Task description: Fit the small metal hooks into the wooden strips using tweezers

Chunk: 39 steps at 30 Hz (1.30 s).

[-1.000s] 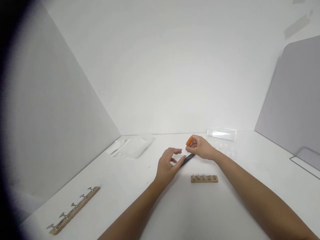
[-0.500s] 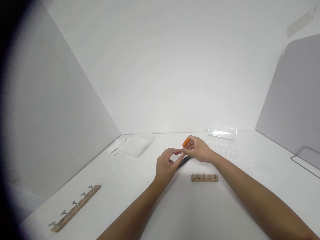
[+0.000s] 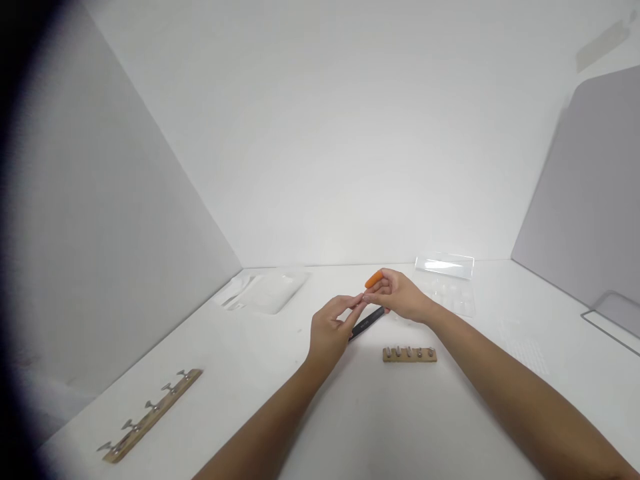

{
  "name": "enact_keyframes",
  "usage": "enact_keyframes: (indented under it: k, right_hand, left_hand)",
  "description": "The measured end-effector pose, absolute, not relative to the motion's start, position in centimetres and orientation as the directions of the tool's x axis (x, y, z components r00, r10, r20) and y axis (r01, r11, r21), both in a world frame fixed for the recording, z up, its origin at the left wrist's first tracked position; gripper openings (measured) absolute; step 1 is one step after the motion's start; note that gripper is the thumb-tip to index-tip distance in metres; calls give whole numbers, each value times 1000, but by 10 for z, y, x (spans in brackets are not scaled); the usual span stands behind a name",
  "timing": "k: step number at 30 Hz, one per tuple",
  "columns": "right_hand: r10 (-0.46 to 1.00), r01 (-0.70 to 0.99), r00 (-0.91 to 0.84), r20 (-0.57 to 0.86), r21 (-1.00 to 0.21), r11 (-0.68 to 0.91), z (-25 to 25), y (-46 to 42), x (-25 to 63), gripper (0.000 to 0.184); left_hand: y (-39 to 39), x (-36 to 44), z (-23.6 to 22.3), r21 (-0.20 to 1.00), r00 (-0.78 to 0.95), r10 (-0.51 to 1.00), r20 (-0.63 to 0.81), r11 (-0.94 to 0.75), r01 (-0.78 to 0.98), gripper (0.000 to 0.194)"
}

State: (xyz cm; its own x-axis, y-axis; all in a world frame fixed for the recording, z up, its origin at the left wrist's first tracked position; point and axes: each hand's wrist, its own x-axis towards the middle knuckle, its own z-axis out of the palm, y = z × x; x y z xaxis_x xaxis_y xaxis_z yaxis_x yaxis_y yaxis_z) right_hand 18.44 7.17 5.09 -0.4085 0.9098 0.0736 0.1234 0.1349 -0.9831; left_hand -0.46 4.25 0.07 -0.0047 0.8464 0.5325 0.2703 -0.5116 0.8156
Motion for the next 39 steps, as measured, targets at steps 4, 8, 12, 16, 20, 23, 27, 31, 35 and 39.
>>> enact_keyframes:
  k: [4,8,12,16,20,23,27,31,35,39]
  right_hand:
    - [905,94,-419,75,-988,125,49,74,187,40]
    - [900,79,-430,69,-990,114,50,74,189,39]
    - [897,68,-438,63,-992,103,53,74,191,39]
    - [890,59,-454,39,-996,73,53,75,192,41]
    - [898,81,-439,29,-994,72,52,75,193,42]
    - [900,101,-435,29,-992,81,53,74,192,43]
    - [892,92,-451,30,-993,80,57,71,191,42]
    - [887,92,-461,33,-992,84,61,68,190,42]
    - [891,139,-448,76,-978,154,62,68,190,41]
    - [886,221,-443,140,-940,260,62,69,191,39]
  left_hand:
    - [38,-3,9,933,-10,941,338,-334,134,23]
    - [34,-3,17,972,-10,973,231,-230,51,27]
    - [32,-4,22,978,13,978,208,-209,14,28]
    - [33,-6,21,970,34,970,242,-243,16,26]
    - [34,-6,18,956,47,955,292,-293,28,26]
    - [34,-5,18,952,37,952,303,-304,26,26]
    - [32,-6,18,952,29,954,299,-301,50,25]
    - [32,-6,17,957,29,959,283,-284,52,23]
    - [31,-4,19,967,23,967,253,-254,24,25]
    - [31,-3,19,966,29,966,256,-256,26,27]
